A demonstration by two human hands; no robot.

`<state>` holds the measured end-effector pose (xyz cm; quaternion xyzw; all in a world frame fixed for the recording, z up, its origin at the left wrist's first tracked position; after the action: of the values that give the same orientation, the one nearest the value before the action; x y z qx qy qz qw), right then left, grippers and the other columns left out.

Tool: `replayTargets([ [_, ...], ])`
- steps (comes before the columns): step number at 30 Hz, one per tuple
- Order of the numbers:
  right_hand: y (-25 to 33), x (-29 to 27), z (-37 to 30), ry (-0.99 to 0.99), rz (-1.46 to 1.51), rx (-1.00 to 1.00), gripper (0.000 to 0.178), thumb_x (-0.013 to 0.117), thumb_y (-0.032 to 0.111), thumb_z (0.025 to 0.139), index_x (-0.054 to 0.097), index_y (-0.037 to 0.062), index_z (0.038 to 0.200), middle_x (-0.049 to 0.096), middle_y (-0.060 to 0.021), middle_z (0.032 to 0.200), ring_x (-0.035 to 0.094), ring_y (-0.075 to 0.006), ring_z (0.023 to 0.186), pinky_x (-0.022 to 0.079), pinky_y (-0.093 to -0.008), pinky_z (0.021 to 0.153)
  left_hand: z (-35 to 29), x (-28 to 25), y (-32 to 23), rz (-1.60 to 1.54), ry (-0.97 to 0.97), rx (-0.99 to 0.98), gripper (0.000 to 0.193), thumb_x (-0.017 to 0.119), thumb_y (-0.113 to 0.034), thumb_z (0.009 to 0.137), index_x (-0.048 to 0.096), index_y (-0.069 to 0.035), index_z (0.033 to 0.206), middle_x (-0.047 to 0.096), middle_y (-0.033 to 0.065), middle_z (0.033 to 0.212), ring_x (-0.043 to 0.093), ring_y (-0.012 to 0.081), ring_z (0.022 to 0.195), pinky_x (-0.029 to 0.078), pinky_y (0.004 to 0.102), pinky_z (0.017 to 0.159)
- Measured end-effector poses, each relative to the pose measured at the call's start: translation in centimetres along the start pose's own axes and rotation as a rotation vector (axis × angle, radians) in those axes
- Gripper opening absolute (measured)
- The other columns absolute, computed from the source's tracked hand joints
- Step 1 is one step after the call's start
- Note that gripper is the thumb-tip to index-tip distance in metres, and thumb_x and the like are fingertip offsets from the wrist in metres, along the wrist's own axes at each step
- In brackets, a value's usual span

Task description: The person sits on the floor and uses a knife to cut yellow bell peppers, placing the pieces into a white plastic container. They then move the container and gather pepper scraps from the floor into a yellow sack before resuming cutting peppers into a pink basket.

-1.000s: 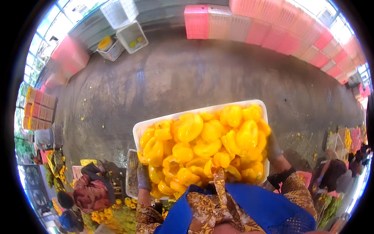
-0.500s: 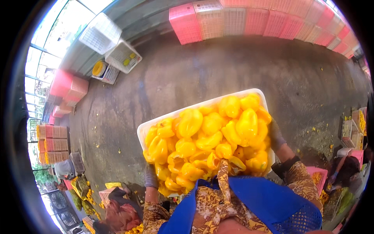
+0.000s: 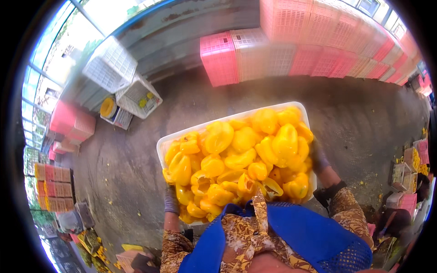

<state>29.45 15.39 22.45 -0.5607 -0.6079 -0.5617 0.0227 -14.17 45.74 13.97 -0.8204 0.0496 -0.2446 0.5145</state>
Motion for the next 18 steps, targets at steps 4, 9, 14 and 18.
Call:
replayTargets([
  [4, -1.7, -4.1, 0.5, 0.022, 0.033, -0.098, 0.047, 0.051, 0.047, 0.090, 0.055, 0.0078, 0.115, 0.061, -0.0086, 0.111, 0.059, -0.0228, 0.099, 0.048, -0.0340, 0.088, 1.1, 1.4, -0.6, -0.029, 0.089, -0.033, 0.056, 0.056, -0.046, 0.088, 0.047, -0.006, 0.127, 0.058, 0.0080, 0.115, 0.060, 0.0217, 0.098, 0.052, 0.0355, 0.079],
  [9, -4.2, -4.8, 0.1, 0.072, 0.019, -0.130, 0.048, 0.047, 0.047, 0.092, 0.053, 0.0082, 0.119, 0.060, -0.0091, 0.114, 0.058, -0.0232, 0.101, 0.048, -0.0349, 0.088, -0.3, -0.2, -0.1, 0.055, 0.044, 0.013, 0.056, 0.054, -0.047, 0.088, 0.048, -0.008, 0.127, 0.058, 0.0081, 0.120, 0.057, 0.0234, 0.105, 0.049, 0.0376, 0.089],
  [14, -2.6, -3.8, 0.2, 0.012, 0.061, -0.110, 0.049, 0.046, 0.048, 0.092, 0.053, 0.0072, 0.118, 0.060, -0.0093, 0.113, 0.058, -0.0238, 0.102, 0.049, -0.0355, 0.087, -0.8, 2.5, -1.3, -0.017, 0.090, -0.020, 0.055, 0.055, -0.045, 0.088, 0.048, -0.007, 0.127, 0.057, 0.0082, 0.121, 0.057, 0.0241, 0.106, 0.049, 0.0374, 0.089],
  [18, -3.0, -3.9, 0.4, 0.068, 0.077, -0.060, 0.047, 0.047, 0.045, 0.092, 0.053, 0.0064, 0.118, 0.060, -0.0101, 0.114, 0.058, -0.0240, 0.102, 0.049, -0.0359, 0.087, 0.4, 1.8, -0.8, 0.049, 0.097, 0.037, 0.054, 0.054, -0.044, 0.089, 0.048, -0.006, 0.127, 0.058, 0.0084, 0.120, 0.058, 0.0244, 0.104, 0.050, 0.0375, 0.087],
])
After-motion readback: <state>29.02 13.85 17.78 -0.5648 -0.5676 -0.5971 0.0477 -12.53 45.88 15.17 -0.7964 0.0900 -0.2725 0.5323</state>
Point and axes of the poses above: each hand's wrist, its own z-axis towards the middle knuckle, its own x-axis out of the palm, y = z × x, the point moved 9 cm from there along z, towards the middle knuckle
